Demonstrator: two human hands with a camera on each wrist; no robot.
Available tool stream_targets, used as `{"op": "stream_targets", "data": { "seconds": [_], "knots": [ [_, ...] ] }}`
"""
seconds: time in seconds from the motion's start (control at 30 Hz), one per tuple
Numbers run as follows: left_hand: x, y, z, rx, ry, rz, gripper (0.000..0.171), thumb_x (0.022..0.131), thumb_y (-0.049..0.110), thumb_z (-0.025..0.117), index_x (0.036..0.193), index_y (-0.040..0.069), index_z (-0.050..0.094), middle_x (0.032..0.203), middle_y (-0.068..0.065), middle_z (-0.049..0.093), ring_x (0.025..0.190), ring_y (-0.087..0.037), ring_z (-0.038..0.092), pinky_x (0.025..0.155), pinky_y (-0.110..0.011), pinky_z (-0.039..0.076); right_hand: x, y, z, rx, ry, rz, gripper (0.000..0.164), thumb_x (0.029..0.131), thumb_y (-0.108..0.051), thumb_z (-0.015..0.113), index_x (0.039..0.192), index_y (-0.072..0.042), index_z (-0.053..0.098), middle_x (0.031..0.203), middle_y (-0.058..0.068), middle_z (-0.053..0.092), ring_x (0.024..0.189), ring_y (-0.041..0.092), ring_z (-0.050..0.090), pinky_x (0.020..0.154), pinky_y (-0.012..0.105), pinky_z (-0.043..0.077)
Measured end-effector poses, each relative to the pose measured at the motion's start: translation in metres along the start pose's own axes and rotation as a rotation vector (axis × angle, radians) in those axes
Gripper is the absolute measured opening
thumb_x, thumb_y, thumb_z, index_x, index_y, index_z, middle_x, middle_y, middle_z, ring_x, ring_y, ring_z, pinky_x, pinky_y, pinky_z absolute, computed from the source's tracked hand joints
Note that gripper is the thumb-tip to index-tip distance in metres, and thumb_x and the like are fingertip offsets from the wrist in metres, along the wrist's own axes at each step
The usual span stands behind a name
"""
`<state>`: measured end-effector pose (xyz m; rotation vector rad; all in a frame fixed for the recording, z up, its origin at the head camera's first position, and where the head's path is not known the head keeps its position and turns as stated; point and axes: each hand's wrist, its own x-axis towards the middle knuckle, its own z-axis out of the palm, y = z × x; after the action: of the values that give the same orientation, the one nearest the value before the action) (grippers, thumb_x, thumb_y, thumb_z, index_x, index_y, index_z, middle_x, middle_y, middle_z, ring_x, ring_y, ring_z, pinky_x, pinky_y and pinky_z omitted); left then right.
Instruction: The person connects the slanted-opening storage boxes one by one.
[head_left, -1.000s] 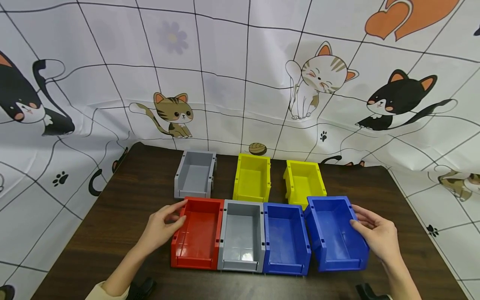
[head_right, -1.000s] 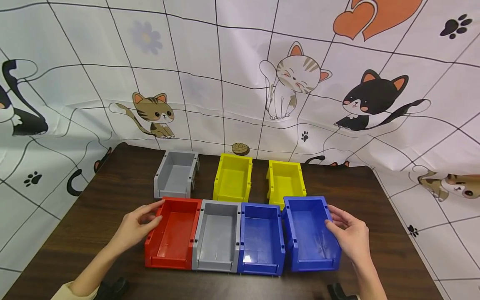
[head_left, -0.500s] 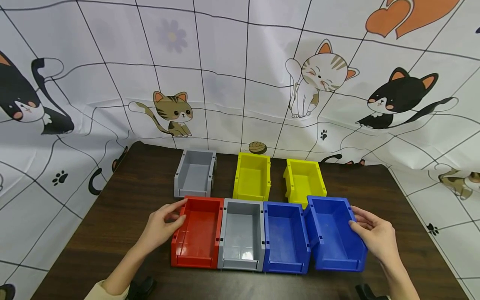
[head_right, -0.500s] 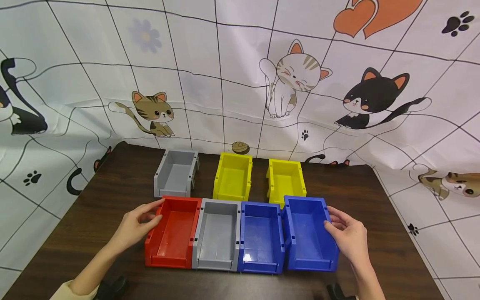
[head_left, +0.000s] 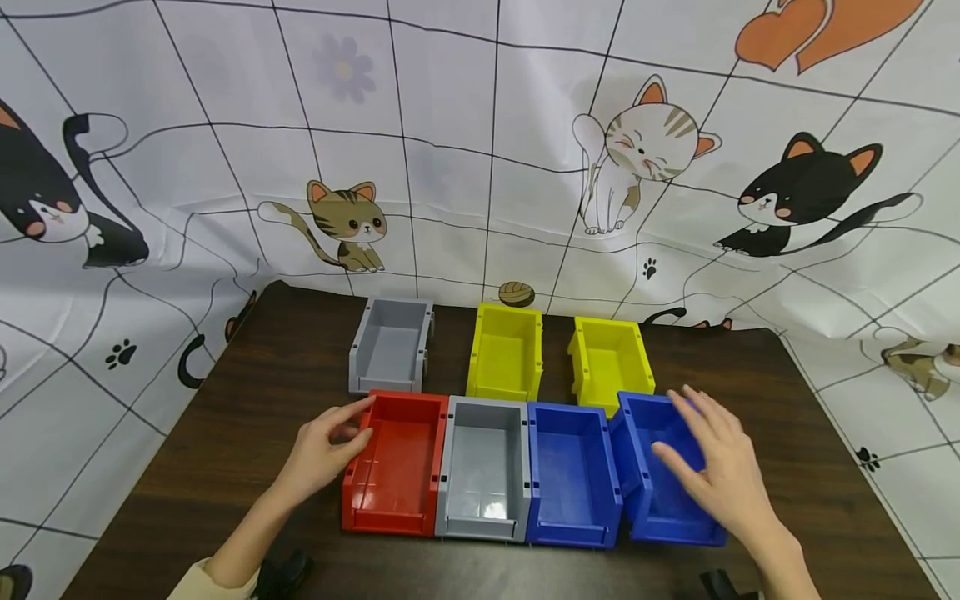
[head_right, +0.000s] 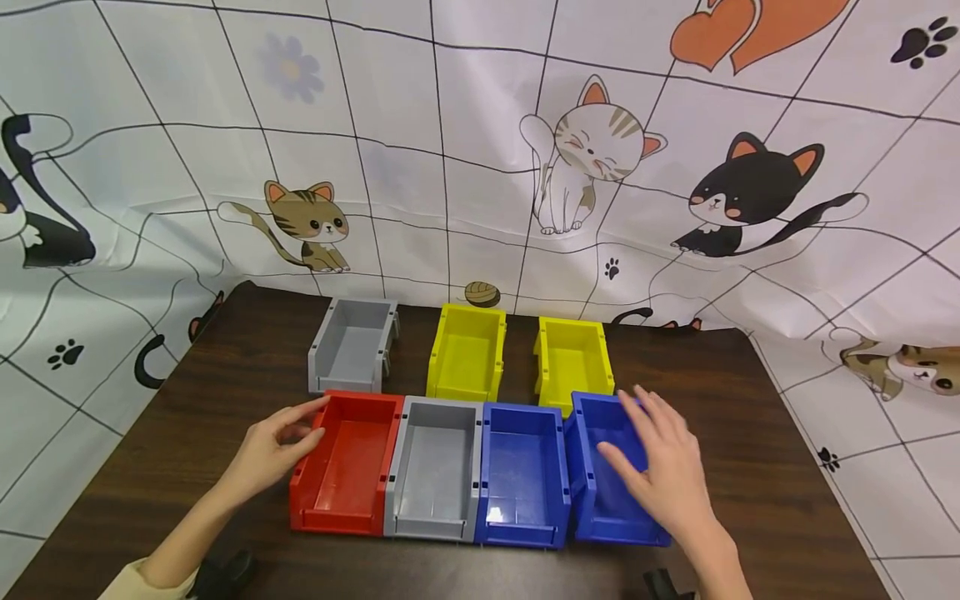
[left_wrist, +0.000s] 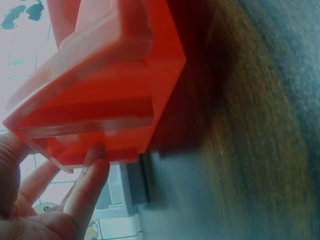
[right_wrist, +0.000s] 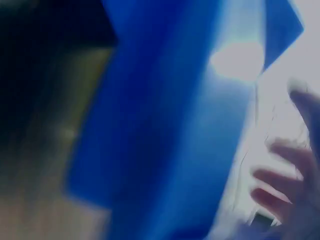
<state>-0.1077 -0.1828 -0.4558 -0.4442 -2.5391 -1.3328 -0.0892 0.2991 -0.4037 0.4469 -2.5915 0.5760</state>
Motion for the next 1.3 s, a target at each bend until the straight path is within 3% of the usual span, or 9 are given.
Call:
{"op": "stream_targets", "data": {
  "seconds": [0.07,0.13,0.23,0.6,0.93,1.3],
  "knots": [
    [0.000,0.001,0.000,0.001,0.000,-0.007,0.042,0.079,-0.007,0.068,0.120,-0.004,0.060,0.099,-0.017,0.064,0.073,-0.017,0.063,0.062,-0.025,0.054,0.005,-0.007,0.001,0.010,-0.196,-0.061,0.066,0.085,-0.030,0.068,0.143,-0.018,0.040,0.149,0.013,0.031,0.139,0.034,0.018,0.101,0.068,0.013],
    [0.000,0.001,0.000,0.000,-0.002,-0.015,0.042,0.079,-0.007,0.068,0.120,-0.004,0.060,0.098,-0.017,0.064,0.073,-0.017,0.063,0.062,-0.024,0.053,0.009,-0.010,0.001,0.000,-0.346,-0.076,0.065,0.090,-0.037,0.060,0.148,-0.025,0.031,0.155,0.009,0.019,0.143,0.027,0.003,0.103,0.068,-0.002],
    [0.000,0.002,0.000,-0.002,-0.005,-0.021,0.042,0.079,-0.007,0.068,0.120,-0.004,0.060,0.097,-0.017,0.064,0.073,-0.017,0.063,0.063,-0.023,0.053,0.014,-0.009,0.002,-0.031,-0.438,-0.083,0.066,0.092,-0.040,0.056,0.149,-0.027,0.027,0.156,0.008,0.015,0.143,0.024,-0.004,0.102,0.066,-0.012],
    [0.002,0.002,0.000,0.005,0.011,0.012,0.042,0.078,-0.007,0.069,0.119,-0.004,0.061,0.099,-0.017,0.064,0.073,-0.014,0.061,0.062,-0.026,0.054,0.015,-0.006,0.005,-0.063,-0.470,-0.093,0.070,0.091,-0.046,0.055,0.150,-0.027,0.024,0.157,0.004,0.010,0.143,0.025,0.001,0.101,0.068,-0.009],
    [-0.002,0.002,0.001,-0.020,0.001,-0.031,0.042,0.080,-0.004,0.069,0.121,-0.001,0.061,0.097,-0.014,0.064,0.073,-0.012,0.061,0.060,-0.022,0.053,0.012,-0.007,0.008,-0.093,-0.465,-0.100,0.070,0.089,-0.049,0.056,0.149,-0.030,0.025,0.157,0.004,0.012,0.143,0.028,0.004,0.100,0.071,-0.002],
    [-0.001,0.001,0.001,-0.008,0.015,-0.027,0.042,0.079,-0.005,0.070,0.120,0.000,0.062,0.095,-0.012,0.064,0.073,-0.013,0.060,0.060,-0.022,0.053,0.016,-0.006,0.008,-0.080,-0.458,-0.088,0.071,0.086,-0.051,0.059,0.147,-0.029,0.031,0.155,0.007,0.020,0.142,0.030,0.010,0.099,0.073,0.004]
  ]
}}
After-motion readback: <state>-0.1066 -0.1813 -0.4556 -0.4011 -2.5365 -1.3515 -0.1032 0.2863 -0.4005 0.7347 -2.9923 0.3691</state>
